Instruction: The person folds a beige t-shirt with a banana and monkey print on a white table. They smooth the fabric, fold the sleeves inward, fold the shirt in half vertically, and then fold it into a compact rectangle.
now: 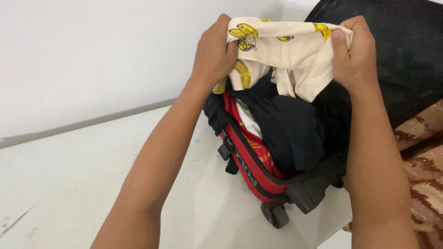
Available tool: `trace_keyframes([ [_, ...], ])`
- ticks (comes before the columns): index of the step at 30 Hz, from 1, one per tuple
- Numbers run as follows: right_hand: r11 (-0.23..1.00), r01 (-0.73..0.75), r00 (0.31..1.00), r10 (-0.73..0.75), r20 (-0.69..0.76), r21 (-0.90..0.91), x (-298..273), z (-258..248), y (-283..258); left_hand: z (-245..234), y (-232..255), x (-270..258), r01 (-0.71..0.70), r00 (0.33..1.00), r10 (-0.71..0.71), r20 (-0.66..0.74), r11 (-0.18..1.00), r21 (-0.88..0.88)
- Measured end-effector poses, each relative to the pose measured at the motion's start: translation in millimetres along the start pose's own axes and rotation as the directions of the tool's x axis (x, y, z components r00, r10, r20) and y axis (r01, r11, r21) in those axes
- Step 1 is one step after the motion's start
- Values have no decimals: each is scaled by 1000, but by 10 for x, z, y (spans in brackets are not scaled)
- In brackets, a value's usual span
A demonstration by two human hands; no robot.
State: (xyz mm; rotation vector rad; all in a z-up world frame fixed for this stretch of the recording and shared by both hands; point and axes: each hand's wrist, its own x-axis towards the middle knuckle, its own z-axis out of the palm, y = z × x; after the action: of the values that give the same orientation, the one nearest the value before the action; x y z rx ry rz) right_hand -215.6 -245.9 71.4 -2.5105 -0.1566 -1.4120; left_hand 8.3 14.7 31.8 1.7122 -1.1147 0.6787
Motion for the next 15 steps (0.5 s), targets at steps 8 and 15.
trace_keyframes([
  [8, 981, 189, 980, -186, 63, -37, 380, -164, -169, -642, 106, 157, -245, 916, 381, -126, 781, 575],
  [15, 975, 38, 996, -18, -90, 218, 604, 88, -447, -1224, -158, 94, -165, 903, 366, -224, 779, 604],
])
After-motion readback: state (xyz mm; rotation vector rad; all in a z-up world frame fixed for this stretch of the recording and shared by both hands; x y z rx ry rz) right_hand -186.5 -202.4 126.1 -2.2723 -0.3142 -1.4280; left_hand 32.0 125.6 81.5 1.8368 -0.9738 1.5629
